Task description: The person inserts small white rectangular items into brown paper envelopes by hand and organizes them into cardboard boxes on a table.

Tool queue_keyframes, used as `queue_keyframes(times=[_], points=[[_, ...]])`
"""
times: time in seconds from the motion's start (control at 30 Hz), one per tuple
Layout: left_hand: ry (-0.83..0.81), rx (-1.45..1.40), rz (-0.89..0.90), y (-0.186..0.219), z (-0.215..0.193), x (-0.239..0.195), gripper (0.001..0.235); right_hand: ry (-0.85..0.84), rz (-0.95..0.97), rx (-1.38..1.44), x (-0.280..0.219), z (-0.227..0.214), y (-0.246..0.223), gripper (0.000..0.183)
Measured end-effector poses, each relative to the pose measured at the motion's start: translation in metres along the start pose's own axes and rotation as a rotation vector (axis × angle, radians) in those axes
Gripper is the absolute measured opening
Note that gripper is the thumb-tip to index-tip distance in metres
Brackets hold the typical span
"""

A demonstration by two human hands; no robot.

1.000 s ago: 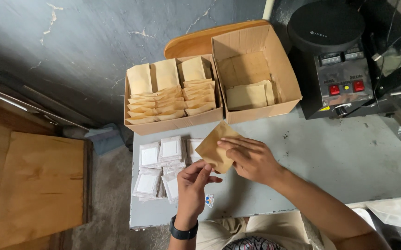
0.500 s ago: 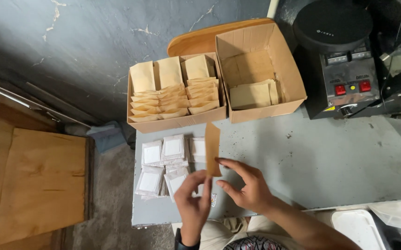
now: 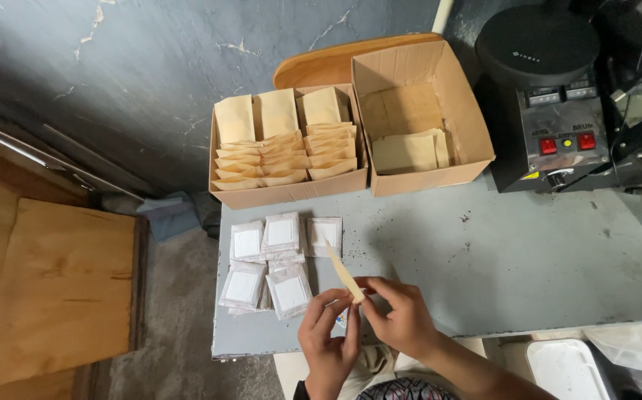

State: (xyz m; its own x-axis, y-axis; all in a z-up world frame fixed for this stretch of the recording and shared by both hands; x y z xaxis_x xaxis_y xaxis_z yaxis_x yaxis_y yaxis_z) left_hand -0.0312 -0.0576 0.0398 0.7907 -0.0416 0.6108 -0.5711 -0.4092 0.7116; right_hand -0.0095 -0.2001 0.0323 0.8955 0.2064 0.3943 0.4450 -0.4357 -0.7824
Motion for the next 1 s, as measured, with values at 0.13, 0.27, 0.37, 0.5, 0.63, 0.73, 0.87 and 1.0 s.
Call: queue_keyframes(times=[0.13,0.27,0.37,0.5,0.63,0.73,0.87,1.0], points=[[0.000,0.043,0.047,0.006,0.000,-0.002,0.008,0.015,-0.085,-0.109,-0.004,0.004,0.001,0.014],[0.083,-0.658,-0.635,-0.040,0.005,-0.015,0.059,-0.041,-0.307,-0.130,-0.008,0.010,-0.002,0.016],[0.151,-1.050,-0.811,-0.060,0.008,-0.027,0.082,-0.122,-0.457,-0.189,-0.019,0.028,0.001,0.020],[0.200,-1.274,-0.728,-0.054,0.008,-0.020,0.068,-0.162,-0.568,-0.335,-0.012,0.020,-0.025,0.006],[0.352,-1.278,-0.764,-0.060,0.018,-0.028,0.064,-0.040,-0.572,-0.439,-0.012,0.017,-0.031,0.008],[0.428,-1.272,-0.797,-0.068,0.024,-0.034,0.067,0.034,-0.582,-0.471,-0.017,0.018,-0.026,0.017],[0.538,-1.283,-0.795,-0.066,0.022,-0.030,0.063,0.137,-0.536,-0.370,-0.028,0.025,-0.016,0.017],[0.643,-1.198,-0.845,-0.063,0.019,-0.024,0.055,0.104,-0.478,-0.219,-0.028,0.024,-0.024,0.008]])
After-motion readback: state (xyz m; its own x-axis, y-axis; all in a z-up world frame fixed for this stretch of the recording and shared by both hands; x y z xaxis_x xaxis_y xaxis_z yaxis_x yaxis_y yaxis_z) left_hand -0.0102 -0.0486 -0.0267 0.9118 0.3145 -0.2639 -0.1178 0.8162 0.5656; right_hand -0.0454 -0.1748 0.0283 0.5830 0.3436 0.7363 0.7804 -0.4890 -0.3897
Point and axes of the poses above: each hand's wrist, its own x-axis towards the middle knuckle, its own z-axis out of the palm, y = z × x, the point moved 3 cm from there along x, towards the middle knuckle, and after that the axes turned 7 degrees about -y, right-handed, at the moved point
